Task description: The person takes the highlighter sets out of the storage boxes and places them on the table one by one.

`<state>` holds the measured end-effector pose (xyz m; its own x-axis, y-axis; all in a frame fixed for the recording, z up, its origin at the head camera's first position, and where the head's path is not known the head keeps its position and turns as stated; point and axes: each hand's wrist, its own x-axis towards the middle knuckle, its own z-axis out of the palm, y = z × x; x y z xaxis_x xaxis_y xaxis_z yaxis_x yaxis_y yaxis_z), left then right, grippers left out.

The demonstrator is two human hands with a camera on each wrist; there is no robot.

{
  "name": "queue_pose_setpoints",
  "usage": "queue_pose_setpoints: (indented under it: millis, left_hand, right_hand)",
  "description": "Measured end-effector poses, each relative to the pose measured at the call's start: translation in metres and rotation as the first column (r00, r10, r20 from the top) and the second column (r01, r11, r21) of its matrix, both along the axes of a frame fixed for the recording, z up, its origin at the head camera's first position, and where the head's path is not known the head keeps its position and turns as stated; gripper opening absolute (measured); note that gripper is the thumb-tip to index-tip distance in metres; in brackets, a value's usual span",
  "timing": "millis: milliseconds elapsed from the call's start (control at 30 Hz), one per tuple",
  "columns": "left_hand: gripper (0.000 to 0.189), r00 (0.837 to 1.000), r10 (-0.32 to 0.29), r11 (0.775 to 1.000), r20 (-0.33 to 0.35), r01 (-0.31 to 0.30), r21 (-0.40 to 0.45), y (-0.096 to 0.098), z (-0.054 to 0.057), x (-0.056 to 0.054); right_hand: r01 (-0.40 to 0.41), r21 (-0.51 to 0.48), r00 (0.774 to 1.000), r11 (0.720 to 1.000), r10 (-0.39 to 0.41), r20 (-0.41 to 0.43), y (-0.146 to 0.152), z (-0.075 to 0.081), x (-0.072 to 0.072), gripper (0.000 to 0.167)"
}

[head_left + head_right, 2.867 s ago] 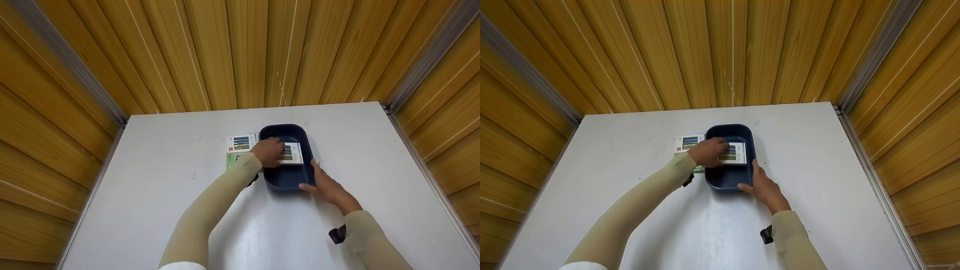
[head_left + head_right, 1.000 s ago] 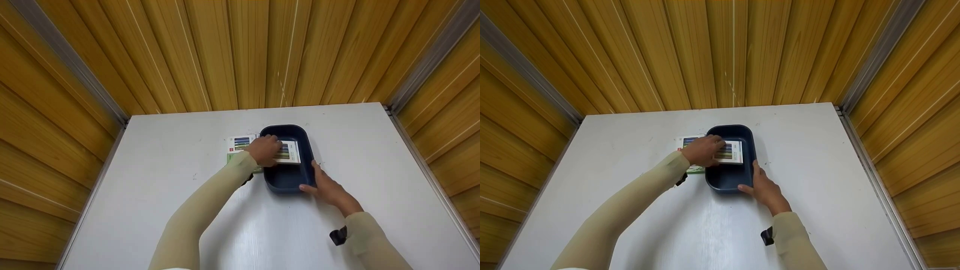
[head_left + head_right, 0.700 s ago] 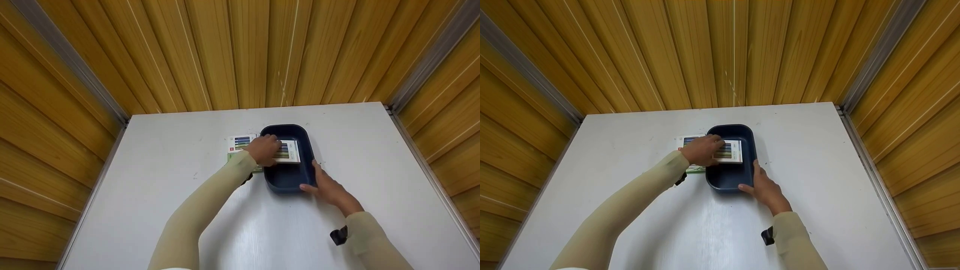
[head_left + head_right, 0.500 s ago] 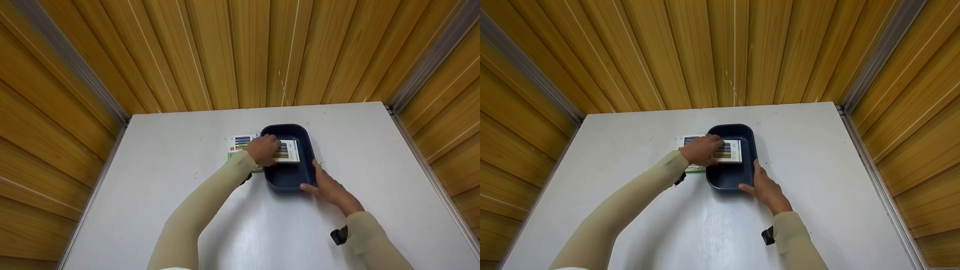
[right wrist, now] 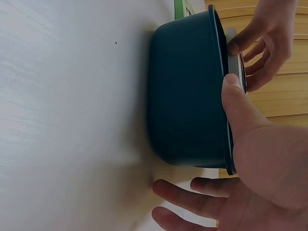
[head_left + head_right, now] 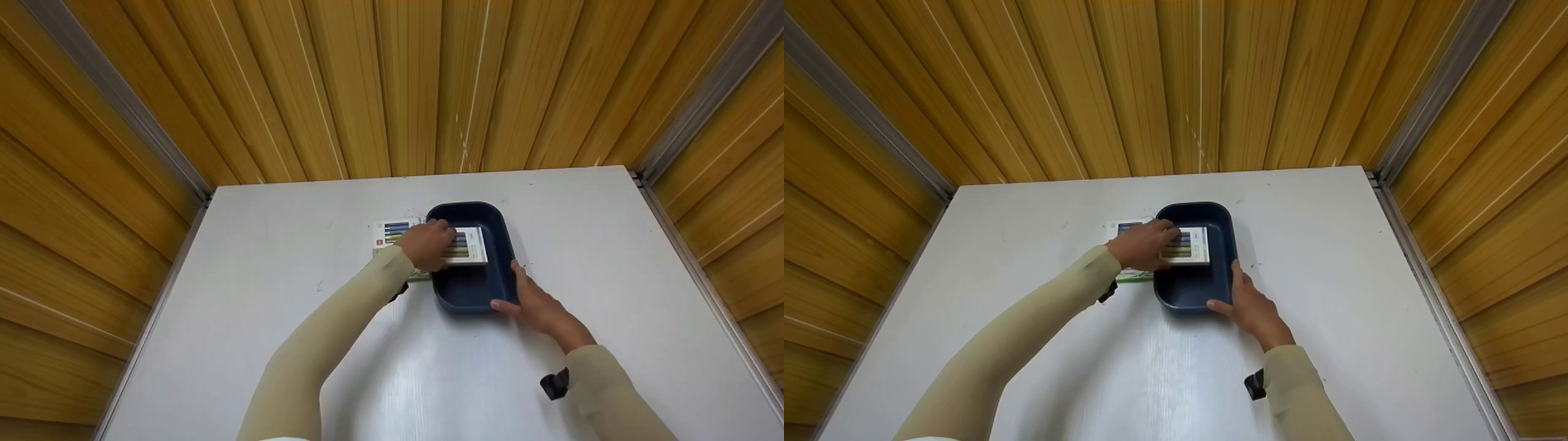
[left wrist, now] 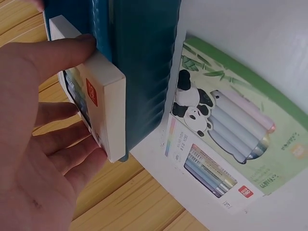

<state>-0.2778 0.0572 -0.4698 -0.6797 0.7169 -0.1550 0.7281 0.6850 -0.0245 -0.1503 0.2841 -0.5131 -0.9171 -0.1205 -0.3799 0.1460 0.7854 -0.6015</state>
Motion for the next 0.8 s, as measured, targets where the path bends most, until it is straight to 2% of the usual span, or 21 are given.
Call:
queue_pose_setpoints:
  millis: [233,600,800]
  left_hand:
    - [0.059,1.000,0.006,1.000,0.004,-0.006,0.015,-0.0017,-0.0027,-0.0014]
    - [0.063,0.999,0.019,1.000,0.042,-0.020,0.009,-0.0054,0.0009,0.0001]
    - [0.062,0.998,0.028,1.000,0.050,-0.029,0.010,-0.0075,0.0007,0.0004]
  right_hand:
    - [-0.001,-0.001,1.000,1.000,0.001,-0.008,0.0001,-0.0010,-0.0004,0.117]
    - [-0.001,-0.011,1.000,1.000,0.001,-0.008,0.0003,-0.0032,-0.0014,0.109]
    - [-0.009,-0.013,1.000,1.000,0.008,-0.028,0.0004,-0.0029,-0.0006,0.113]
